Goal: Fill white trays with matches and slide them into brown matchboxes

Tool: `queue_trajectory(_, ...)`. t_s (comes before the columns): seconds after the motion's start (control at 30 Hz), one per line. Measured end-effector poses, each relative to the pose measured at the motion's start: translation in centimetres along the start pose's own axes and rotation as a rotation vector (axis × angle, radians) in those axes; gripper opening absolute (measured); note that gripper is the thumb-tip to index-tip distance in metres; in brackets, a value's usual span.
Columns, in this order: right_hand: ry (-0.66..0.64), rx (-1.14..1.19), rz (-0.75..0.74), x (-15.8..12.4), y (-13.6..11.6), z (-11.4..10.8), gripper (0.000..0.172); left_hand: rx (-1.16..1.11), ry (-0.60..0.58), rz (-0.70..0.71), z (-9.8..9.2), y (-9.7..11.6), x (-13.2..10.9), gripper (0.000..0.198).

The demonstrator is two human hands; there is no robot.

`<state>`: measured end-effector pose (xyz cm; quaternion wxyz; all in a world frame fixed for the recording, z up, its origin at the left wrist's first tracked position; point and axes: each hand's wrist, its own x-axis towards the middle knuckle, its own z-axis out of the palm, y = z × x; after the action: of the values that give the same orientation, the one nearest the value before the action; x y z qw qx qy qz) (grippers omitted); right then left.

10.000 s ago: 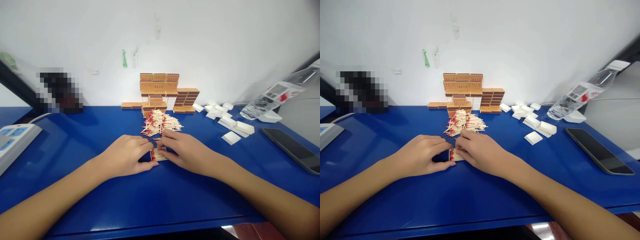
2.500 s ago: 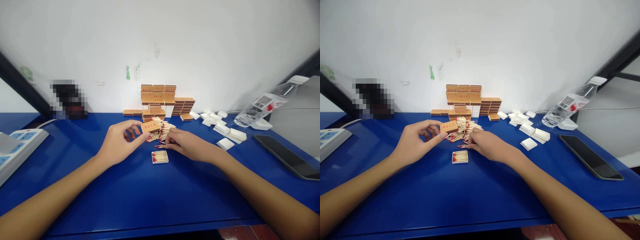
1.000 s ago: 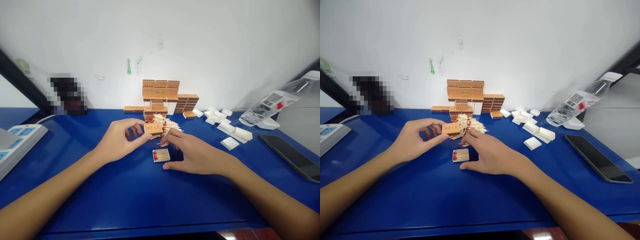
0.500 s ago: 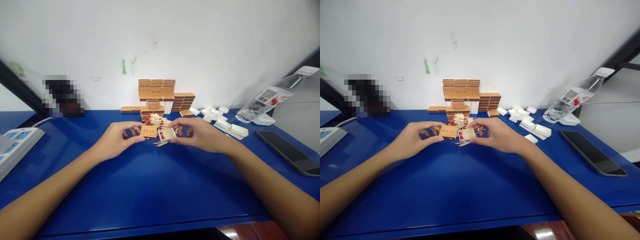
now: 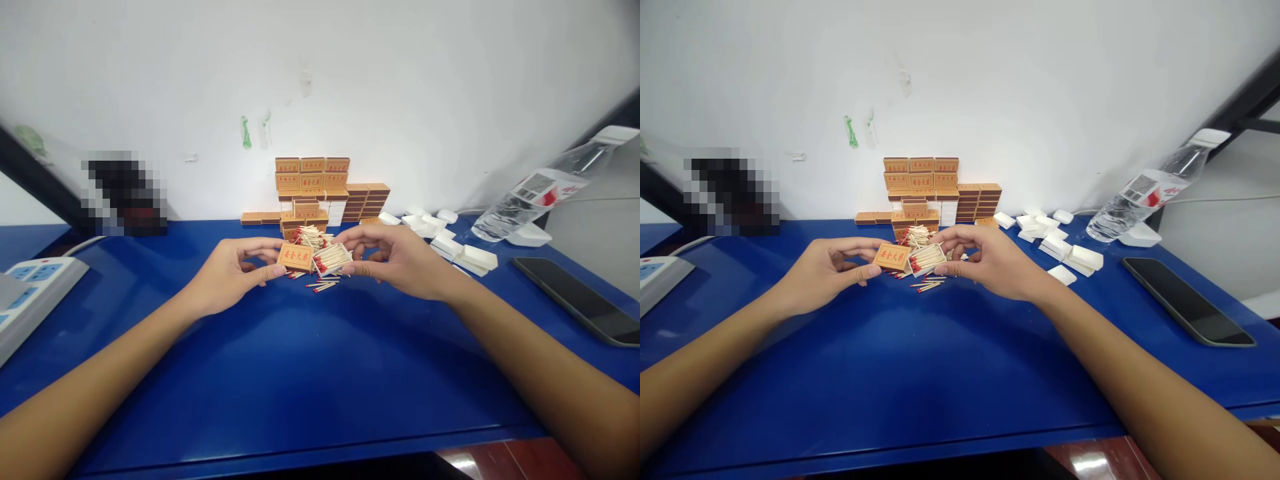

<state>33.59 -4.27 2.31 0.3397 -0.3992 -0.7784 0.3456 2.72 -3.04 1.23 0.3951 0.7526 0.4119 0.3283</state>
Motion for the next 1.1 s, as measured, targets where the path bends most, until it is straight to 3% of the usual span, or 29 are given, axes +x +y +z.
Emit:
queue_trajectory(0.13,0.007,0.003,0.011,-0.1,-0.5,0.2,0.046,-0.025,-0.026,-0.02,0.1,0.2,0.0,0.05)
queue_trajectory(0.43,0.165,-0.012,0.012,-0.2,-0.8,1.1,0.051,0.002,0.013,-0.009,0.3,0.2,0.0,0.049)
queue_trajectory(0.97,0.223,-0.061,0.033,-0.5,-1.2,1.8,0.048,0.091,-0.001,0.039,0.5,0.6,-0.1,0.041)
queue_trajectory(1.1,0.209,-0.022,0.039,-0.4,-1.2,1.8,0.047,0.038,0.017,0.025,0.9,0.7,-0.3,0.052)
